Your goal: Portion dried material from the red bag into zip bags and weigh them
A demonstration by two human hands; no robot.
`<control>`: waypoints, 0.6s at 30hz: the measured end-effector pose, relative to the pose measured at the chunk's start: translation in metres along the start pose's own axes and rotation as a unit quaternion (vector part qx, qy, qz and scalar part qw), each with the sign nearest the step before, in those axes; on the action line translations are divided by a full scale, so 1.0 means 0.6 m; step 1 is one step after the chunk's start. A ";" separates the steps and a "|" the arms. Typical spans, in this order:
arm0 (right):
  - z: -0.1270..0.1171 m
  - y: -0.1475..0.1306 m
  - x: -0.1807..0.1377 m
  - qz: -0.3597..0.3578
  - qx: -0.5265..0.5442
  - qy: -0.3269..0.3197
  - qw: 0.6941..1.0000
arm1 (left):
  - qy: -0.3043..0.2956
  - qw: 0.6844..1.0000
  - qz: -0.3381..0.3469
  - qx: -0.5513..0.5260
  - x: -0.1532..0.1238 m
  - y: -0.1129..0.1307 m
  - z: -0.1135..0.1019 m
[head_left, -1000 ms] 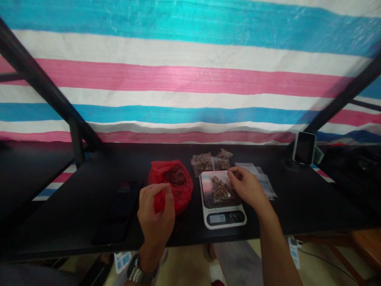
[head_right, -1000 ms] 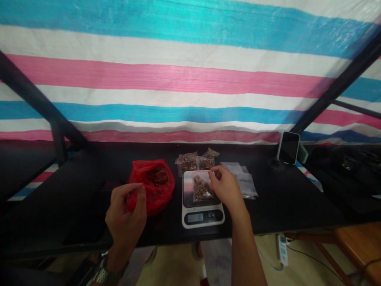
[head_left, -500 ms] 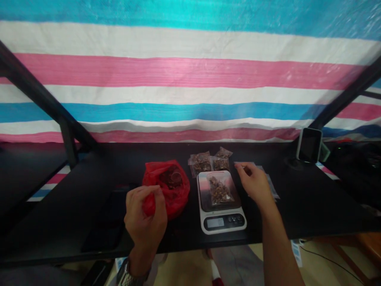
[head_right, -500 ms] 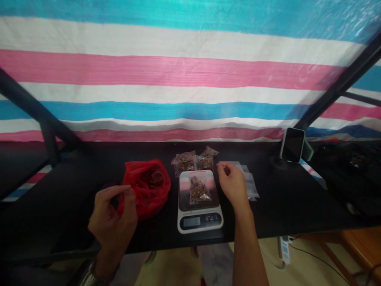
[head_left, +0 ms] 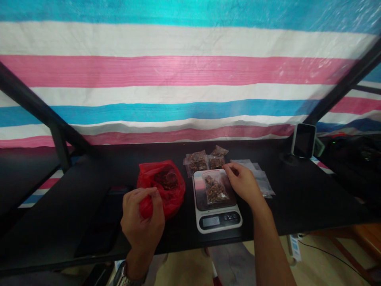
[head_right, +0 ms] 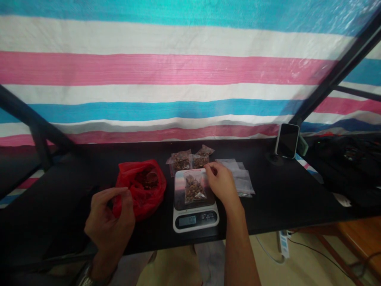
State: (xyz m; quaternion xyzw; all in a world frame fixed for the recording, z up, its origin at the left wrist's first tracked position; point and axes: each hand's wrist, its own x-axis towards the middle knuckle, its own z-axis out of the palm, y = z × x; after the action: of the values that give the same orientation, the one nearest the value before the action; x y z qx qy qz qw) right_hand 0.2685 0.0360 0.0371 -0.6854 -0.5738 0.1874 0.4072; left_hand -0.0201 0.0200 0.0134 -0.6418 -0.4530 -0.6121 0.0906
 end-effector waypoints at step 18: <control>0.019 -0.060 -0.007 -0.053 0.189 -0.051 0.979 | -0.020 1.000 0.000 -0.022 -0.021 0.084 -0.003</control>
State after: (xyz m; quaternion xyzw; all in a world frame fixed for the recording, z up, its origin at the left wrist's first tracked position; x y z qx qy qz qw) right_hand 0.2365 0.0361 0.0571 -0.5540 -0.5838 0.3048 0.5092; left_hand 0.0155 -0.0160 0.0247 -0.6560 -0.4411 -0.6087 0.0670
